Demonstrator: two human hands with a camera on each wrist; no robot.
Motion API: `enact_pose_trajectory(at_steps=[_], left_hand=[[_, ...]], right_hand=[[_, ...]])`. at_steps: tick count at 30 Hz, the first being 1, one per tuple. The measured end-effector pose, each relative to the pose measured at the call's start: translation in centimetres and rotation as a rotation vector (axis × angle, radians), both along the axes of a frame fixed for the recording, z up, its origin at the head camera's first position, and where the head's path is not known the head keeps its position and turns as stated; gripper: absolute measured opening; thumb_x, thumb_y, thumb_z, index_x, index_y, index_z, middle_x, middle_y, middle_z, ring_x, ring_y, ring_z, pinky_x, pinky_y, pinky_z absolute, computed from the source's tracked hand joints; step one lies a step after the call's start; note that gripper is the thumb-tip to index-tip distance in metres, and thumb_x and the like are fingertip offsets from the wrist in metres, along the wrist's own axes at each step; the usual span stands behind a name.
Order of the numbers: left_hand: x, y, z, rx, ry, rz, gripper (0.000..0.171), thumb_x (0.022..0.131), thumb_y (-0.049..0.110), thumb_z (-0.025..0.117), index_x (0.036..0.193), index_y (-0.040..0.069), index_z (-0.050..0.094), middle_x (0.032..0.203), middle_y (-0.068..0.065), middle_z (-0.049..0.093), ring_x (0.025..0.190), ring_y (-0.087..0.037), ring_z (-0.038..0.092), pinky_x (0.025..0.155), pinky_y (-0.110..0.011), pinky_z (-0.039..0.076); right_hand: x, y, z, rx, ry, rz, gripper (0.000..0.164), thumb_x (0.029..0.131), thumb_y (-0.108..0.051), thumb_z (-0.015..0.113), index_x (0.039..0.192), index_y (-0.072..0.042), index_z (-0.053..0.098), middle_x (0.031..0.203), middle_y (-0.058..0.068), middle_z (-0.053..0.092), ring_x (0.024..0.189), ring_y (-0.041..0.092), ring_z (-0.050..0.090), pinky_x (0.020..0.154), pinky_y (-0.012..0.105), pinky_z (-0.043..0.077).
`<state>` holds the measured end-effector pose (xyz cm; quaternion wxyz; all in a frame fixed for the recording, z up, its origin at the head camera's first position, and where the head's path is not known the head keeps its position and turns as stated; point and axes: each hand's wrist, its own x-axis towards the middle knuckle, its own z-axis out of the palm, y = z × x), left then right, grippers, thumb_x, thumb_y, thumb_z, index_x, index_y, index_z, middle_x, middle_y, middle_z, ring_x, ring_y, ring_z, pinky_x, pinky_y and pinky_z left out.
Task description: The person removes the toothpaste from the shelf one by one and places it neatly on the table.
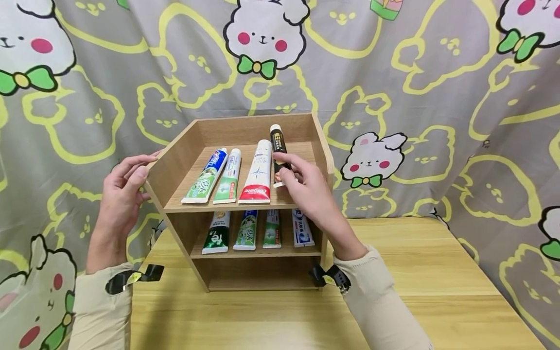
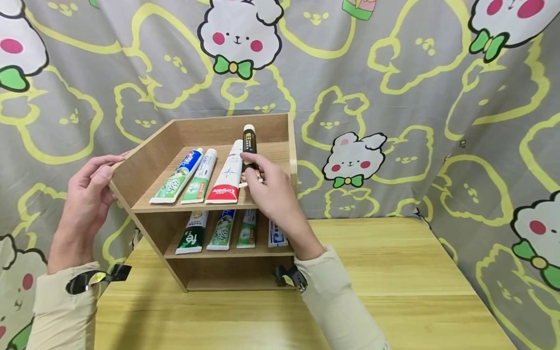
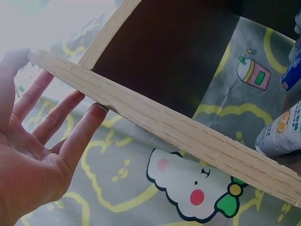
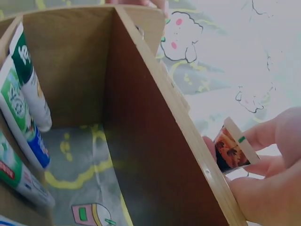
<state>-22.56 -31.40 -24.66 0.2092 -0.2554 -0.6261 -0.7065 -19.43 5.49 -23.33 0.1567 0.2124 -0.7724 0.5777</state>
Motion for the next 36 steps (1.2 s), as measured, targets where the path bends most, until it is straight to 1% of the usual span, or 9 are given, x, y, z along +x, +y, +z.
enact_pose_trajectory(at_steps=[2, 5, 9, 14, 20, 23, 26, 33, 36], left_hand=[[0.0, 0.0, 0.0, -0.004, 0.002, 0.000, 0.028, 0.102, 0.003, 0.055, 0.127, -0.005, 0.063, 0.139, -0.011, 0.062, 0.113, -0.026, 0.058, 0.066, -0.029, 0.060], [0.0, -0.1, 0.0, 0.000, 0.001, -0.011, 0.028, 0.103, 0.003, 0.055, 0.127, -0.006, 0.063, 0.140, -0.012, 0.062, 0.115, -0.026, 0.057, 0.067, -0.029, 0.060], [0.1, -0.3, -0.3, 0.008, 0.004, -0.019, 0.027, 0.103, 0.002, 0.054, 0.127, -0.006, 0.063, 0.140, -0.012, 0.062, 0.117, -0.026, 0.057, 0.069, -0.029, 0.060], [0.2, -0.4, -0.4, 0.016, 0.012, -0.035, 0.027, 0.103, 0.002, 0.053, 0.127, -0.006, 0.062, 0.141, -0.013, 0.061, 0.117, -0.026, 0.057, 0.068, -0.030, 0.060], [0.0, -0.2, -0.3, 0.033, 0.025, -0.075, 0.027, 0.104, 0.001, 0.051, 0.128, -0.007, 0.062, 0.141, -0.014, 0.060, 0.115, -0.025, 0.058, 0.067, -0.031, 0.061], [-0.2, -0.1, -0.3, 0.031, 0.031, -0.075, 0.028, 0.104, 0.002, 0.051, 0.128, -0.007, 0.061, 0.141, -0.014, 0.060, 0.115, -0.025, 0.058, 0.067, -0.031, 0.061], [-0.2, -0.1, -0.3, 0.026, 0.037, -0.072, 0.028, 0.104, 0.002, 0.051, 0.128, -0.007, 0.061, 0.141, -0.014, 0.060, 0.115, -0.026, 0.058, 0.067, -0.031, 0.061], [-0.3, -0.1, -0.5, 0.031, 0.050, -0.072, 0.029, 0.103, 0.001, 0.051, 0.128, -0.007, 0.061, 0.141, -0.014, 0.060, 0.117, -0.025, 0.057, 0.067, -0.030, 0.061], [-0.3, -0.1, -0.5, 0.026, 0.051, -0.059, 0.029, 0.103, 0.001, 0.052, 0.129, -0.008, 0.061, 0.141, -0.014, 0.061, 0.118, -0.025, 0.058, 0.068, -0.030, 0.061]], right_hand=[[0.2, 0.0, -0.1, -0.048, -0.013, 0.035, 0.039, 0.105, -0.013, 0.055, 0.143, -0.011, 0.061, 0.134, 0.010, 0.062, 0.105, 0.022, 0.063, 0.089, 0.037, 0.049], [0.6, 0.0, -0.3, -0.096, -0.040, 0.064, 0.040, 0.103, -0.013, 0.059, 0.143, -0.014, 0.061, 0.130, 0.011, 0.063, 0.109, 0.023, 0.064, 0.095, 0.041, 0.049], [1.0, -0.1, -0.8, -0.131, -0.057, 0.096, 0.043, 0.101, -0.011, 0.063, 0.143, -0.015, 0.061, 0.133, 0.012, 0.061, 0.114, 0.024, 0.063, 0.100, 0.042, 0.049], [1.1, -0.3, -1.3, -0.178, -0.060, 0.141, 0.046, 0.099, -0.008, 0.066, 0.145, -0.013, 0.059, 0.132, 0.015, 0.063, 0.114, 0.025, 0.065, 0.097, 0.038, 0.052], [1.4, -0.1, -1.9, -0.204, -0.066, 0.141, 0.048, 0.097, -0.007, 0.071, 0.143, -0.015, 0.061, 0.130, 0.014, 0.065, 0.112, 0.025, 0.068, 0.094, 0.037, 0.055], [1.4, 0.0, -2.0, -0.205, -0.065, 0.145, 0.050, 0.095, -0.006, 0.073, 0.143, -0.016, 0.061, 0.131, 0.014, 0.064, 0.112, 0.026, 0.068, 0.094, 0.039, 0.056], [1.5, 0.1, -2.2, -0.209, -0.056, 0.157, 0.051, 0.095, -0.005, 0.073, 0.143, -0.016, 0.061, 0.131, 0.013, 0.064, 0.113, 0.025, 0.069, 0.093, 0.037, 0.056], [1.8, 0.6, -2.8, -0.233, -0.002, 0.200, 0.052, 0.092, 0.000, 0.074, 0.140, -0.016, 0.063, 0.129, 0.010, 0.067, 0.109, 0.024, 0.070, 0.089, 0.036, 0.058], [2.1, 0.9, -3.0, -0.235, 0.023, 0.199, 0.053, 0.091, 0.001, 0.075, 0.140, -0.017, 0.064, 0.129, 0.009, 0.067, 0.109, 0.024, 0.071, 0.088, 0.036, 0.058]])
